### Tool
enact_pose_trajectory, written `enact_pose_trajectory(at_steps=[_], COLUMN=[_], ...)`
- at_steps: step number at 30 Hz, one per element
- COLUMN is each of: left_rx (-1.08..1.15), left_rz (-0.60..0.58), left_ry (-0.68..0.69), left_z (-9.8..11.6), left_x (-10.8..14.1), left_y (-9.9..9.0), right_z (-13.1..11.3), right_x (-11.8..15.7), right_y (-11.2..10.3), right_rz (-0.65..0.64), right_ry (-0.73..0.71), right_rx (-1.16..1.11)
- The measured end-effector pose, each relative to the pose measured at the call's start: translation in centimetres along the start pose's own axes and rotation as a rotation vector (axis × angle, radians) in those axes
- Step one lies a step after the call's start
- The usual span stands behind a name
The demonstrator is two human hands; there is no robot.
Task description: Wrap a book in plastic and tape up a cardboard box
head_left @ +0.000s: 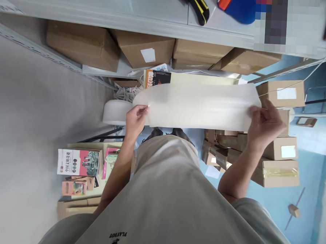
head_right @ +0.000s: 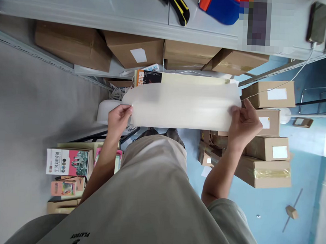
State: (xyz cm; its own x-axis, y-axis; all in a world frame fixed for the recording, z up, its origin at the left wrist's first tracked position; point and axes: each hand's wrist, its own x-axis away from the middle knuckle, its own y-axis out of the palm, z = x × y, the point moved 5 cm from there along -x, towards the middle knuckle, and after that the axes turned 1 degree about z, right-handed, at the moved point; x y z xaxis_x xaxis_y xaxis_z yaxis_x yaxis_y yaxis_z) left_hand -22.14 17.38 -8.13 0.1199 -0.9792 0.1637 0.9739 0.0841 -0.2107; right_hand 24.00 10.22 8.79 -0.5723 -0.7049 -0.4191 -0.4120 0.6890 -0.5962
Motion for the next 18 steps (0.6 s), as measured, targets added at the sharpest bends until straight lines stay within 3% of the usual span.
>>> enact_pose_trajectory(at_steps=[4,8,11,14,18], left_rx=[-0.068,-0.278,-0.424,-0.494,-0.509], left_rz=[-0.098,-0.217,-0.287,-0.303,-0.289], left_ry=[0.04,-0.062,-0.189,-0.264,-0.293], left_z=[0.2,-3.6,-6.9,-9.2,-10.6], left_x=[-0.3,-1.3,-2.1,-2.3,-1.7], left_y=[7.5,16.7,22.1,25.4,27.2], right_z=[8.5,18.6,24.9,29.4,33.0], right_x=[-3.0,-4.7,-5.0,-4.7,-3.9], right_y=[-0.5,1.7,3.9,6.1,8.2], right_rz=[-0.019,-0.12,-0.203,-0.294,-0.404], right_ry=[0.097,0.265,0.361,0.421,0.449], right_rx=[0.009,0.108,0.181,0.262,0.335])
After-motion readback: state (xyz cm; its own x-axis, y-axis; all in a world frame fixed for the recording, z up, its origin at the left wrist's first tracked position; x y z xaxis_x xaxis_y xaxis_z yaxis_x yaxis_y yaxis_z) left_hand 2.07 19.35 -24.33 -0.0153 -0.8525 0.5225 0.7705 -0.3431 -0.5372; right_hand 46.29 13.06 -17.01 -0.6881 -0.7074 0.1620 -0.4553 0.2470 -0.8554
